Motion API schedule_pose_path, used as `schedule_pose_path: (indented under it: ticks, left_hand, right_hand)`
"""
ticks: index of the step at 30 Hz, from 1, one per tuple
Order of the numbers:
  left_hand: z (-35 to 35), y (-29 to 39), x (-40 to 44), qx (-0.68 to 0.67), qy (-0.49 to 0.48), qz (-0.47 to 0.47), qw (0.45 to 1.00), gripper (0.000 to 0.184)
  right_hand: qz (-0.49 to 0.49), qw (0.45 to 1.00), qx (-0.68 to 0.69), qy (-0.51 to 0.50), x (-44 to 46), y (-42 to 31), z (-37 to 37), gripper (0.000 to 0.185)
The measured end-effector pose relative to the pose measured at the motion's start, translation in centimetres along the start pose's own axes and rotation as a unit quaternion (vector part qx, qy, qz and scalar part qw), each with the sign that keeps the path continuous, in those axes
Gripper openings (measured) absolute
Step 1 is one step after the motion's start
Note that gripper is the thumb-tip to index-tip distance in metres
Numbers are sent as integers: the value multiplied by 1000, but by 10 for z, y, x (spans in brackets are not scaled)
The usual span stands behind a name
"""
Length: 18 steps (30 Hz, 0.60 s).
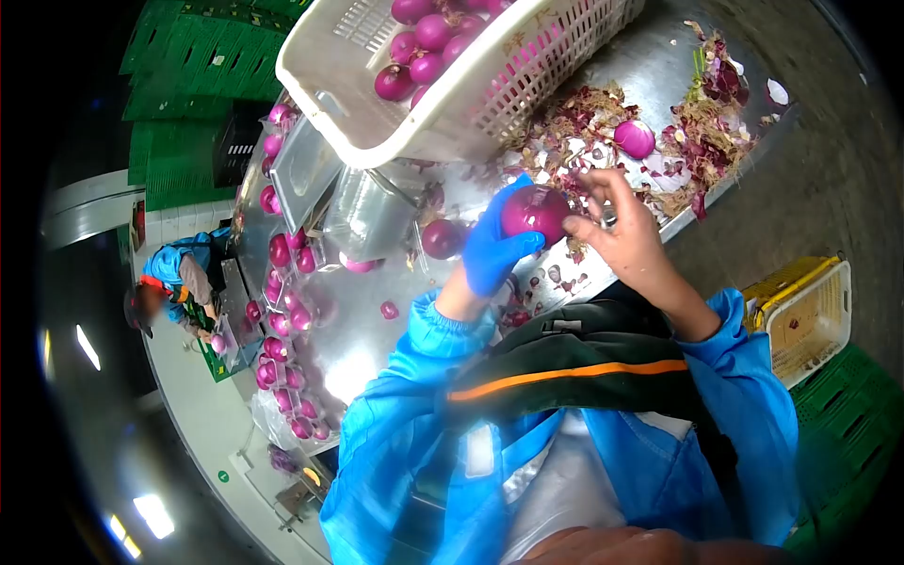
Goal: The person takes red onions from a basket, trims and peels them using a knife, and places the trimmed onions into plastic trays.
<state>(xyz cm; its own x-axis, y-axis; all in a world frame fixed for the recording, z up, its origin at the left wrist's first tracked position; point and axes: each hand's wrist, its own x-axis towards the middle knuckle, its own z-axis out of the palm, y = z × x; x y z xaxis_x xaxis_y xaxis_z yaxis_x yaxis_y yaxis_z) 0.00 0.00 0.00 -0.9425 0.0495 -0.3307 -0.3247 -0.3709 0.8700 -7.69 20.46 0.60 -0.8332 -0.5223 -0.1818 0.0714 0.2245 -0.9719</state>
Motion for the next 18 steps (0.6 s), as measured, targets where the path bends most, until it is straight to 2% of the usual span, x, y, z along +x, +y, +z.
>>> schedule_pose_path:
  ticks: [1,2,5,6,7,9,10,11,13,16,18]
  left_hand:
    - [2,0,0,-18,-23,-4,1000,86]
    - [3,0,0,-36,-46,-8,998,82]
    - [13,9,-8,40,-8,8,999,81]
    - [12,6,-4,79,-4,36,996,81]
    - [9,4,-1,120,3,61,991,82]
    - [6,0,-1,158,24,86,983,87]
    - [6,-2,0,154,39,90,983,93]
    - [4,-5,1,150,53,96,983,99]
    - [2,-8,-1,163,59,107,979,100]
    - [4,-7,-1,200,53,131,970,96]
    - [6,-9,-1,244,41,153,957,89]
  right_hand:
    - [-55,997,-59,9,-1,-4,3,62]
    - [-69,995,-72,29,-1,-12,7,47]
    - [-136,989,52,31,11,7,14,23]
    - [-110,991,59,-40,7,1,7,13]
    - [-205,977,-13,-53,3,-4,9,9]
    - [-171,968,61,-175,-10,-23,3,9]
    - [-152,969,116,-155,-13,-19,3,10]
    - [-78,980,148,-103,-11,-9,1,10]
    - [42,993,111,10,1,-12,-13,13]
    - [-72,996,-26,34,6,0,-11,32]
    - [-71,995,-67,-2,2,-6,-8,35]
